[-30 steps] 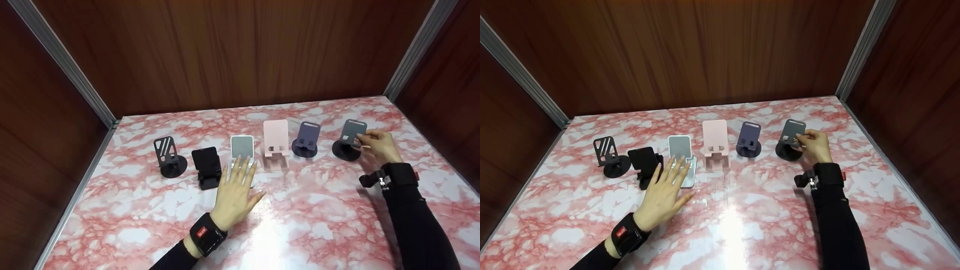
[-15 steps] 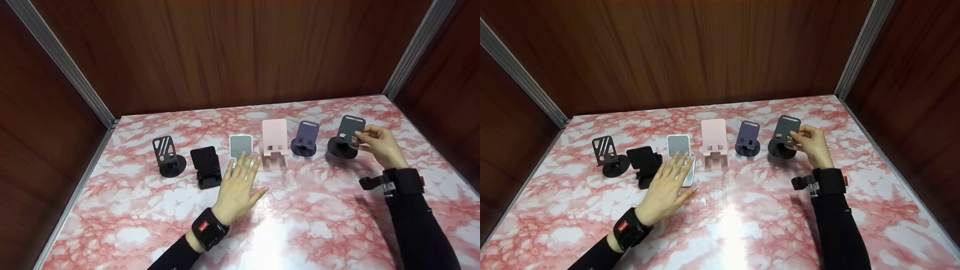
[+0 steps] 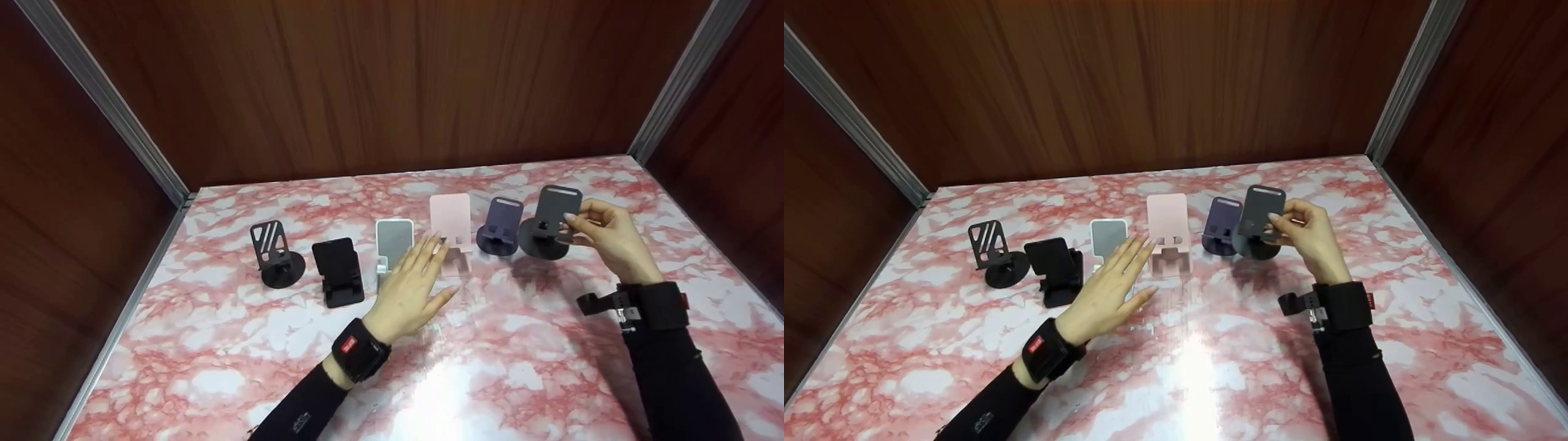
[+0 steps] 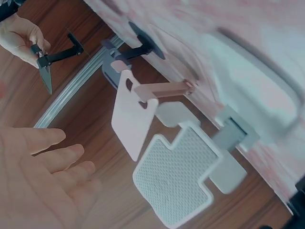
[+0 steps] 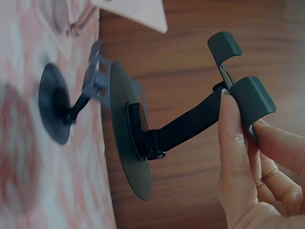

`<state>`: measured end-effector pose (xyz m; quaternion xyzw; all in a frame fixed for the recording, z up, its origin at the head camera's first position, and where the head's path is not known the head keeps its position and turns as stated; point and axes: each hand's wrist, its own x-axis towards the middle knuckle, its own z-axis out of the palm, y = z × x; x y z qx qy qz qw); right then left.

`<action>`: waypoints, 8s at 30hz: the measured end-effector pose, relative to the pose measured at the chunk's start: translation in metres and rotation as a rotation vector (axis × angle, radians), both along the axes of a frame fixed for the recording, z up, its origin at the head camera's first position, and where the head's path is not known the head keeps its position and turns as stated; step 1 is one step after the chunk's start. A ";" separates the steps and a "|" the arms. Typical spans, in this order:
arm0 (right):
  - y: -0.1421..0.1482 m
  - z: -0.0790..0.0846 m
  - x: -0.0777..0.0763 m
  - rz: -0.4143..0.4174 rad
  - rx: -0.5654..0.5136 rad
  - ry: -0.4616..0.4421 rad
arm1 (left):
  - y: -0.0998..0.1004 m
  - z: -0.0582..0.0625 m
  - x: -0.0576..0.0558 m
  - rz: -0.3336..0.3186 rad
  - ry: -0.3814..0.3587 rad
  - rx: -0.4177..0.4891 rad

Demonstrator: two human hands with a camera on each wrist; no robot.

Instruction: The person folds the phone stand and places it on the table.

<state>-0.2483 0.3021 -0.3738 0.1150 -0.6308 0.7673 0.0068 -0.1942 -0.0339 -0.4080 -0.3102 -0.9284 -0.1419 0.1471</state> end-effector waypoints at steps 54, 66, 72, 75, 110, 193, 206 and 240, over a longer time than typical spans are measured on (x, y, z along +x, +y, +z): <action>-0.089 0.002 0.020 0.063 0.179 -0.008 | 0.031 -0.002 -0.051 -0.063 -0.856 1.095; -0.090 0.001 0.020 0.075 0.231 0.022 | 0.027 0.012 -0.042 -0.068 -0.717 1.005; -0.089 0.002 0.021 0.109 0.216 0.024 | 0.028 0.001 -0.051 -0.075 -0.704 1.016; -0.089 0.002 0.021 0.135 0.194 0.026 | 0.028 0.000 -0.051 -0.067 -0.640 0.974; -0.078 0.002 0.019 0.401 0.105 0.018 | 0.025 0.009 -0.046 -0.092 -0.139 0.752; -0.091 -0.002 0.017 0.320 0.067 -0.244 | 0.027 0.009 -0.050 -0.061 -0.466 0.888; -0.088 -0.007 0.015 0.302 0.168 -0.231 | 0.026 0.010 -0.048 -0.049 -0.662 0.959; -0.088 -0.006 0.017 0.231 0.334 -0.170 | 0.026 0.010 -0.047 -0.169 -0.835 1.063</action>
